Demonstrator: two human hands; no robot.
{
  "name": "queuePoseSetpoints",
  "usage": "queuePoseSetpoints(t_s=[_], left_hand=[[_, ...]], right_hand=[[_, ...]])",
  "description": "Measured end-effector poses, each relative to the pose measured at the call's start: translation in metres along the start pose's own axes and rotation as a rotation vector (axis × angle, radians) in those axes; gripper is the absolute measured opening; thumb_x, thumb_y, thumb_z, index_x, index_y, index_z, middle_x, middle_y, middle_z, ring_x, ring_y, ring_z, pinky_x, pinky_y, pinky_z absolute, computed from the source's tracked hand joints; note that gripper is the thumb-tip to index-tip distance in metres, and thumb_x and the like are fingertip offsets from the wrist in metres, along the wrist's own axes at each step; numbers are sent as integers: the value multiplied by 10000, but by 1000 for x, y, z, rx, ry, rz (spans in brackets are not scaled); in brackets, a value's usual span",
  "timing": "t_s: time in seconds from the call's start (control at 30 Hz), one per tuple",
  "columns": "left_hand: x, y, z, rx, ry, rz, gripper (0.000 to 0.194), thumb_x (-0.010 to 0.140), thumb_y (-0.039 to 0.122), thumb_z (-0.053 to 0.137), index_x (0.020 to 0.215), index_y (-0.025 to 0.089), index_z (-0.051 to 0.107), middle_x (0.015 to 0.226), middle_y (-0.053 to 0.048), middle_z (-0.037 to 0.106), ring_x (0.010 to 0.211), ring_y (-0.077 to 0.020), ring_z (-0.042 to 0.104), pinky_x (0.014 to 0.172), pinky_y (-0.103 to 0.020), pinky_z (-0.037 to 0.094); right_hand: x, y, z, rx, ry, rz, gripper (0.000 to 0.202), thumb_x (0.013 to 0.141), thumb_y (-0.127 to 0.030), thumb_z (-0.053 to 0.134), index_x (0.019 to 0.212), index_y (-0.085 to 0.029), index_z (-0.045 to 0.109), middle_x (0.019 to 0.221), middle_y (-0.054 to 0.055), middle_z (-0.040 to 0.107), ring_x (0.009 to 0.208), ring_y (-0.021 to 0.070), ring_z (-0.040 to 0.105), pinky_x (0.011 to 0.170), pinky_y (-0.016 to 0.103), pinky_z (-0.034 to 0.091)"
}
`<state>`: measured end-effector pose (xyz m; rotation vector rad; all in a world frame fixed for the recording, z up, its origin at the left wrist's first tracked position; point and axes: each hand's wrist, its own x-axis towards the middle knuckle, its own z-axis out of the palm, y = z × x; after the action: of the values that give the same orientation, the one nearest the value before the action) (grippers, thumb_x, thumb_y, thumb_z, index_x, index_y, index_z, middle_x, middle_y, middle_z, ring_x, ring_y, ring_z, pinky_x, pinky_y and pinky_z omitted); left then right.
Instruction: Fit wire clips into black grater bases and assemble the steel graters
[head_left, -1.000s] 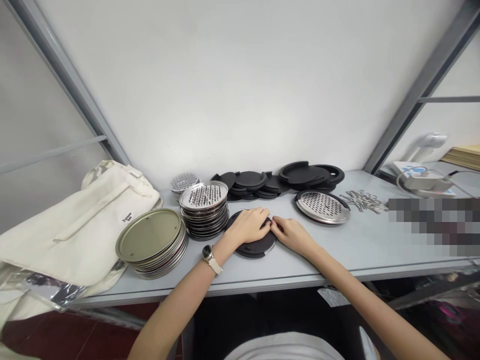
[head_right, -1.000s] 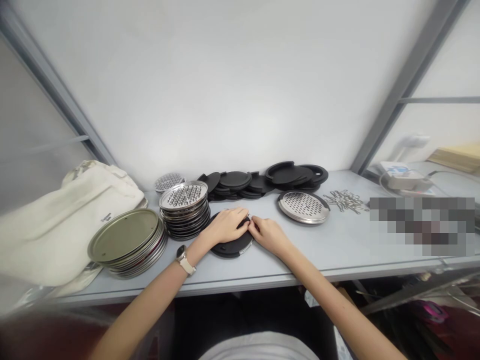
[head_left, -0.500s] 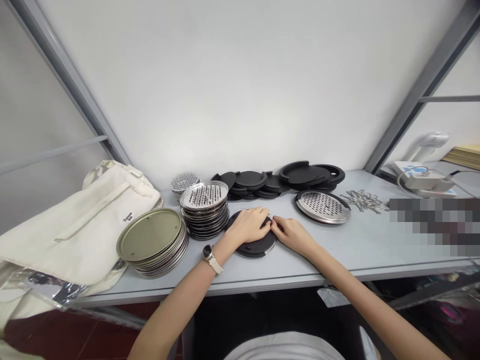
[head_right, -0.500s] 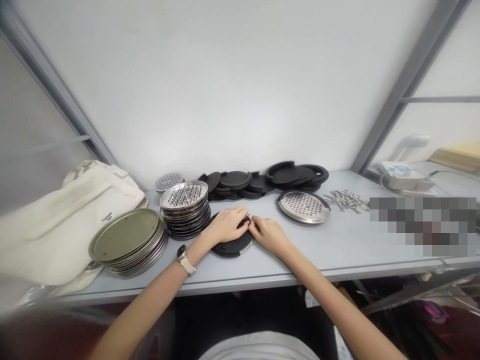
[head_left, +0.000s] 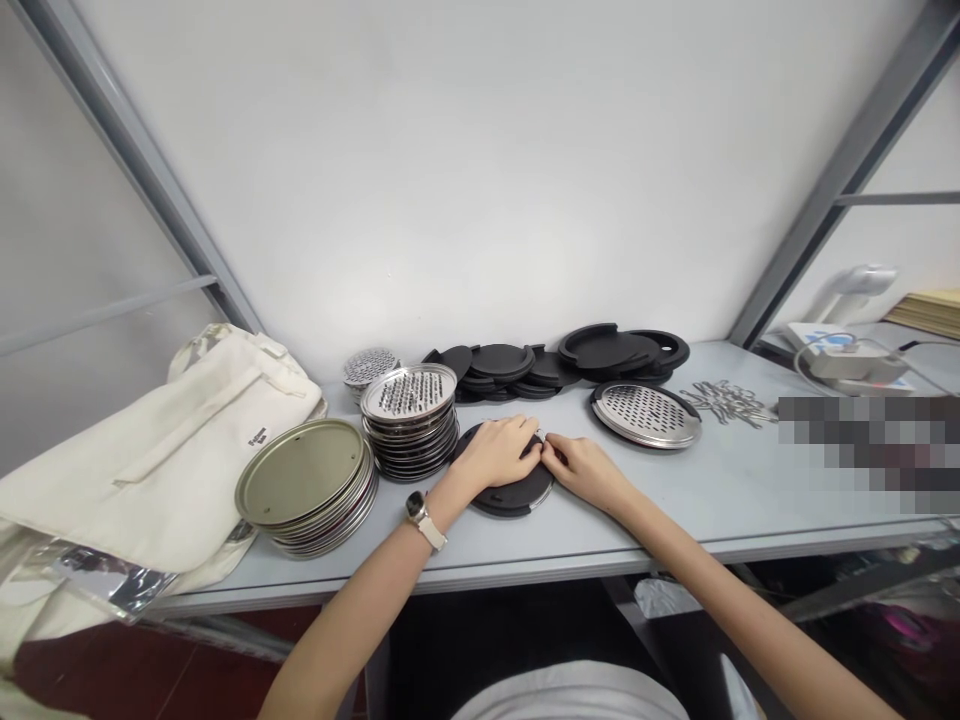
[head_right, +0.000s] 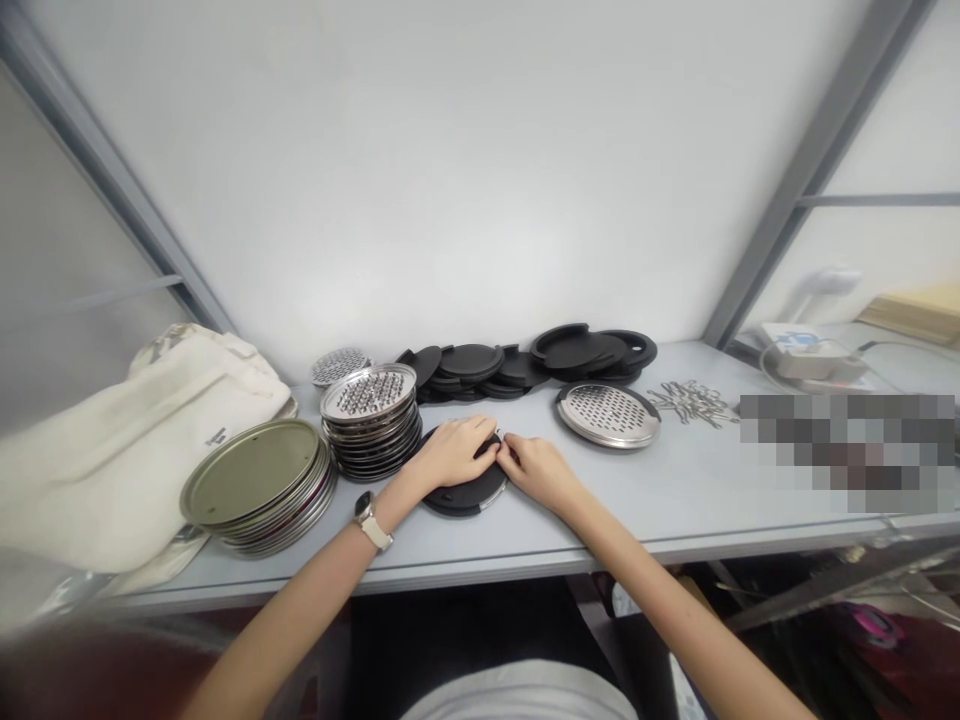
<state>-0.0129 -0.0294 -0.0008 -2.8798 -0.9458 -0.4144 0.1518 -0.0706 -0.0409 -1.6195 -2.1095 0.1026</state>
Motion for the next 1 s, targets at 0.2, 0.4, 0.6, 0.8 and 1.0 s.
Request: queuePoseSetpoints(t_s=[0.2,0.4,0.6,0.8,1.0], left_hand=[[1,2,-2,-7,-39,-13,178,894,314,376,922,171,478,898,-54,562,826,-198,552,670,-308,414],[1,1,-1,-8,-43,-11,182,894,317,377,924,171,482,895,-53,562,821,-197,551,679,-311,415],[1,1,-1,-4,-21,3,174,893,319,380,911,175,475,890,-46,561,816,-196,548,657,-306,412],[1,2,-3,-10,-46,-14,177,895,310,378,932,170,480,905,-53,562,833,-198,550,676,-311,418],[1,1,-1,1,-27,0,172,895,314,375,906,174,474,893,-45,567,817,-196,554,667,-305,417]], right_hand=[[0,0,-1,15,-2,0,265,882,-291,351,684,-199,501,545,3,556,479,124,479,510,231,248],[0,0,-1,11,-2,-2,267,881,-289,349,674,-201,493,538,1,553,473,123,474,506,230,244],[-1,-1,-1,8,16,0,256,870,-282,362,658,-202,483,524,-5,540,473,122,476,507,235,239],[-1,-2,-2,23,9,5,252,865,-277,366,671,-198,506,536,0,552,477,119,478,511,235,246],[0,-1,-2,10,-4,10,266,885,-289,345,693,-201,507,551,8,567,491,129,497,514,232,251]])
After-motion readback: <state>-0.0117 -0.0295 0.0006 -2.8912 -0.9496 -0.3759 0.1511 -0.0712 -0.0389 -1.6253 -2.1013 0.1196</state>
